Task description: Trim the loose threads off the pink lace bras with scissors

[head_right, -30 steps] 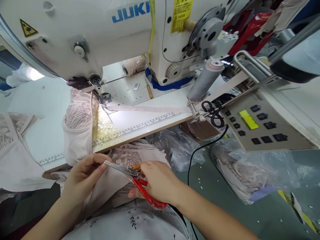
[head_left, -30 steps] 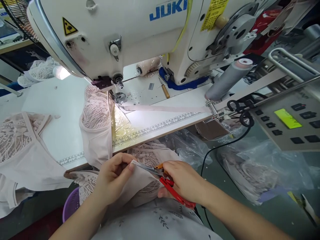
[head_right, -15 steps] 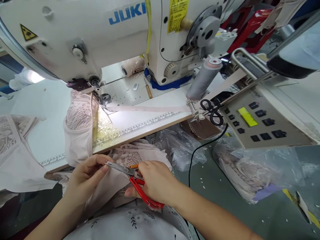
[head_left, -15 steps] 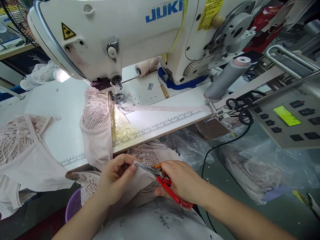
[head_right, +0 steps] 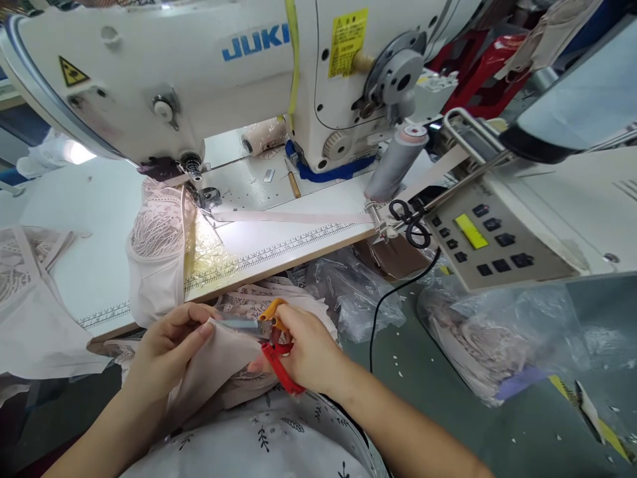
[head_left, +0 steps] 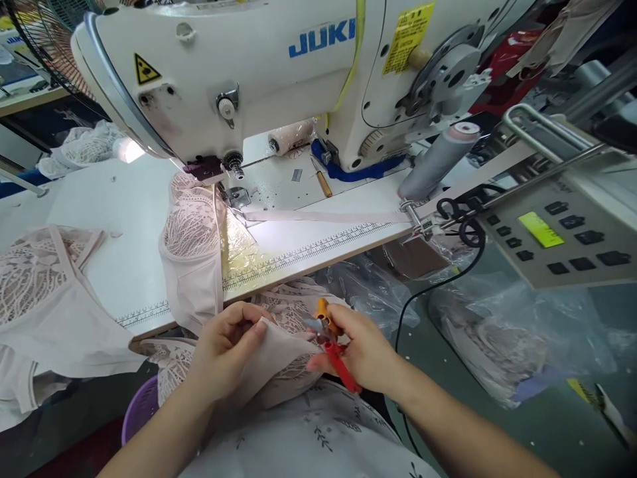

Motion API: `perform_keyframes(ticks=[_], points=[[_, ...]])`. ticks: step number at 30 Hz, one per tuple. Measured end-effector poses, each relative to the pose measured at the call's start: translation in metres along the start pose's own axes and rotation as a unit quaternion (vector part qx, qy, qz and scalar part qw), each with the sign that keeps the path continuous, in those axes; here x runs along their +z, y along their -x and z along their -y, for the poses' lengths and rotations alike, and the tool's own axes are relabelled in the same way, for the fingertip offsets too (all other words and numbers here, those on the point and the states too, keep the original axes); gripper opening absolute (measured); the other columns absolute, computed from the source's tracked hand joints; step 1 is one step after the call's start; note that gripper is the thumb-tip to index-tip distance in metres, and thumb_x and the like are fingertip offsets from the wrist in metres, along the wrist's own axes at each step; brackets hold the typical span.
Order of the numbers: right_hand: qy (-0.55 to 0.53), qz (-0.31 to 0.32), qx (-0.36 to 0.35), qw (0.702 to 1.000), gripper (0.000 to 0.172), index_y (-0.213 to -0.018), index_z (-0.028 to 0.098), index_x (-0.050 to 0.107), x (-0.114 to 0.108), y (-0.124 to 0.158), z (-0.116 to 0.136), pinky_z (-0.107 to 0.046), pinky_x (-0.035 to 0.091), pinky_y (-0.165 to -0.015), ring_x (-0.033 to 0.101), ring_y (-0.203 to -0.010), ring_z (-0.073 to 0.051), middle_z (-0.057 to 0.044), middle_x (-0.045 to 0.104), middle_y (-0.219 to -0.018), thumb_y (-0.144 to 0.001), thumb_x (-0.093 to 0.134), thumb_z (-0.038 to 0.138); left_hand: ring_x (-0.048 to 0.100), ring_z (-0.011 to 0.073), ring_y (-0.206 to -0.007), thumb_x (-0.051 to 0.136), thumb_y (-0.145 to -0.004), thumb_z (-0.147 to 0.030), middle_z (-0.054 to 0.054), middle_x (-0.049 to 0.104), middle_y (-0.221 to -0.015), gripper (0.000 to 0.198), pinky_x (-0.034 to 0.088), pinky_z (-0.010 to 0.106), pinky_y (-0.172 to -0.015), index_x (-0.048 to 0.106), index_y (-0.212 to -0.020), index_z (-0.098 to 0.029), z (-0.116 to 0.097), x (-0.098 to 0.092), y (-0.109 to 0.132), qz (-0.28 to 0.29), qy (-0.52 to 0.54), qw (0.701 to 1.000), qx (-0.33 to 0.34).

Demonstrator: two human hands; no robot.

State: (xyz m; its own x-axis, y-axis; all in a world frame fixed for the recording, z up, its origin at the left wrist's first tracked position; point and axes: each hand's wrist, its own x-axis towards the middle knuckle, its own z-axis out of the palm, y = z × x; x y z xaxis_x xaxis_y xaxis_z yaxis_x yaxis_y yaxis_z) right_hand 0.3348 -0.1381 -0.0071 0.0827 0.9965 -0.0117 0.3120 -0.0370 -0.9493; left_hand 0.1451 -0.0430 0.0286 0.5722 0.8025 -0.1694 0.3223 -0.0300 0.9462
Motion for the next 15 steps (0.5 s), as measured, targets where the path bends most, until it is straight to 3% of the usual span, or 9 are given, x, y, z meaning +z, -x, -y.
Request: perform_keyframes(ticks=[4, 6, 8, 10, 12, 15], points=[[-0.026, 0.044, 0.002, 0.999, 0.031, -0.063, 0.022, 0.033, 0.012, 0.004, 0.001, -0.02, 0.03, -0.045, 0.034, -0.053, -0.01, 0.004, 0.04, -0.062, -0.076, 0.061, 0.03, 0.062, 0.0173, -0.076, 0.053, -0.087, -0.027, 0.006, 0.067, -0.085, 0.014, 0.05, 0.026, -0.065, 0.061, -0.082, -0.017, 0.008, 0.001, 0.0, -0.01, -0.029, 0.999, 0.043], [-0.025, 0.029, 0.011, 0.999, 0.027, -0.065, 0.021, 0.037, 0.013, 0.005, 0.001, -0.021, 0.034, -0.047, 0.036, -0.054, -0.01, 0.004, 0.042, -0.062, -0.077, 0.06, 0.03, 0.063, 0.0199, -0.089, 0.05, -0.088, -0.022, 0.009, 0.066, -0.098, 0.015, 0.053, 0.031, -0.077, 0.059, -0.1, -0.018, 0.015, 0.002, 0.004, -0.037, -0.094, 0.987, 0.123], [-0.027, -0.01, 0.024, 0.999, 0.023, -0.07, 0.021, 0.044, 0.011, 0.005, 0.002, -0.023, 0.036, -0.048, 0.039, -0.054, -0.011, 0.002, 0.045, -0.064, -0.078, 0.06, 0.034, 0.055, 0.0249, -0.112, 0.052, -0.087, -0.018, 0.014, 0.057, -0.12, 0.039, 0.048, 0.04, -0.094, 0.045, -0.125, -0.019, 0.022, 0.002, 0.012, -0.06, -0.192, 0.952, 0.229], [-0.03, -0.045, 0.029, 0.998, 0.021, -0.074, 0.02, 0.048, 0.006, 0.004, 0.004, -0.024, 0.038, -0.048, 0.043, -0.054, -0.012, 0.001, 0.049, -0.066, -0.078, 0.061, 0.037, 0.042, 0.0291, -0.127, 0.057, -0.083, -0.02, 0.019, 0.043, -0.136, 0.064, 0.043, 0.046, -0.1, 0.026, -0.14, -0.019, 0.033, -0.001, 0.025, -0.052, -0.287, 0.908, 0.299], [-0.034, -0.065, 0.028, 0.997, 0.021, -0.076, 0.021, 0.051, 0.001, 0.004, 0.005, -0.026, 0.041, -0.049, 0.048, -0.055, -0.013, 0.0, 0.053, -0.068, -0.078, 0.062, 0.038, 0.037, 0.0315, -0.13, 0.061, -0.082, -0.024, 0.022, 0.039, -0.139, 0.074, 0.041, 0.048, -0.102, 0.02, -0.143, -0.018, 0.048, -0.006, 0.043, -0.021, -0.36, 0.877, 0.316], [-0.029, -0.074, 0.018, 0.997, 0.02, -0.079, 0.022, 0.053, -0.007, 0.005, 0.004, -0.029, 0.047, -0.055, 0.057, -0.065, -0.017, -0.004, 0.062, -0.078, -0.079, 0.063, 0.039, 0.039, 0.0345, -0.129, 0.06, -0.081, -0.025, 0.022, 0.046, -0.135, 0.069, 0.033, 0.057, -0.105, 0.026, -0.141, -0.017, 0.081, -0.016, 0.076, -0.011, -0.446, 0.844, 0.299]])
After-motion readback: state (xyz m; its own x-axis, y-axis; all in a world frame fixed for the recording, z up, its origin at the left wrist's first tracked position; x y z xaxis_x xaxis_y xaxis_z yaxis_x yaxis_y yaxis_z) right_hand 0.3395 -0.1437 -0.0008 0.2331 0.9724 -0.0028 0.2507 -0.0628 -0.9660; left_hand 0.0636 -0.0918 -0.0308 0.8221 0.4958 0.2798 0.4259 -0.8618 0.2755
